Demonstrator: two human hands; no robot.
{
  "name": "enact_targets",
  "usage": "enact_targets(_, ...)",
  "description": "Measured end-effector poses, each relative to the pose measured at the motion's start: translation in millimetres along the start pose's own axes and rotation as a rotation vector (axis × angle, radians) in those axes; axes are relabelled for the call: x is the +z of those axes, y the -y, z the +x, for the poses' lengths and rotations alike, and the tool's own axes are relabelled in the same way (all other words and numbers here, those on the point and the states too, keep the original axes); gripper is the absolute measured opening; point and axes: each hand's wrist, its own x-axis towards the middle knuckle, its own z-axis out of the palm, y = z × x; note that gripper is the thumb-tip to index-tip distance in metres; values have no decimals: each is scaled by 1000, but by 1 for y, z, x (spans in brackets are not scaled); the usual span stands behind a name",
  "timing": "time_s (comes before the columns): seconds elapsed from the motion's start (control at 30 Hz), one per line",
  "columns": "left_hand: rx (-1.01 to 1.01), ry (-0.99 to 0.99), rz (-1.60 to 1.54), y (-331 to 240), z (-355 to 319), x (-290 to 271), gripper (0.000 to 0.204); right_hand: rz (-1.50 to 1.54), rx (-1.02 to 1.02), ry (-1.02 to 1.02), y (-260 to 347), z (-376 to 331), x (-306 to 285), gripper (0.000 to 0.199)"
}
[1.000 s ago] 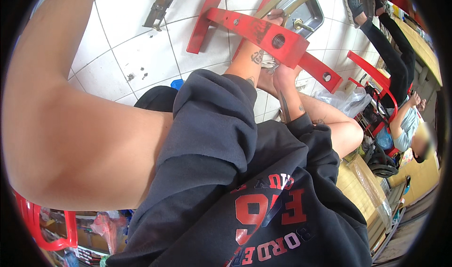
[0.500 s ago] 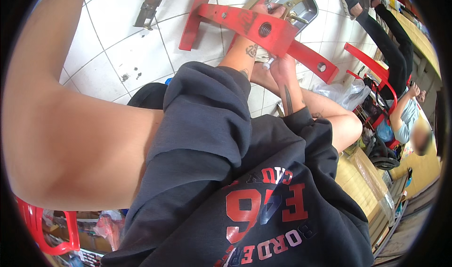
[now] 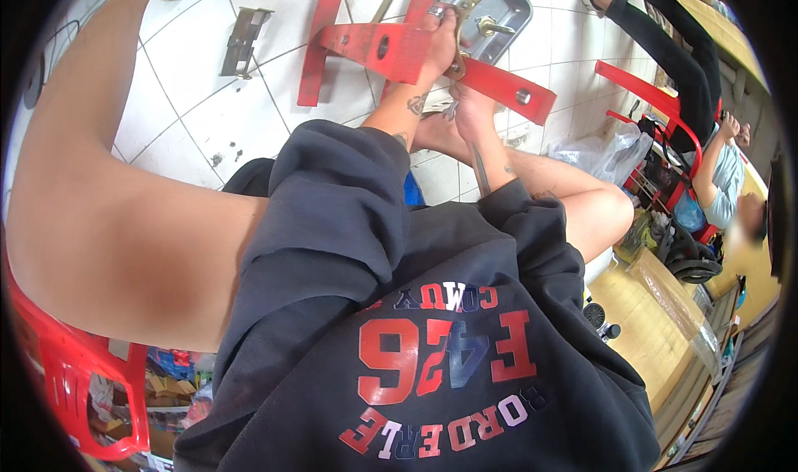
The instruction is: The person sits on the floor and assembles a red metal frame by inserting a brass-colored curved bracket into the structure. They use a screwdriver to tighten screws and secure the bracket to the frame, repeatedly adjusting the components to ensure a proper fit.
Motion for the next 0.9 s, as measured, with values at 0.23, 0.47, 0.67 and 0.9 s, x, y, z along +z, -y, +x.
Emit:
enact_targets(0.23,-66,57,-40,12,-2,1,60,240,57,110,1,0,-4,9)
enact_targets(0.47,-95,22,-113,7,-12,3,75,233,68,-116,1,-17,17,8)
enact_targets(0.67,-110,-2,-116,-10,-25,15,82,-33,-109,-273,-21,-7,6,8)
enact_targets(0.9,-43,87,-53,-12,-26,9,69,-71,-234,-213,-14,-6,0,10)
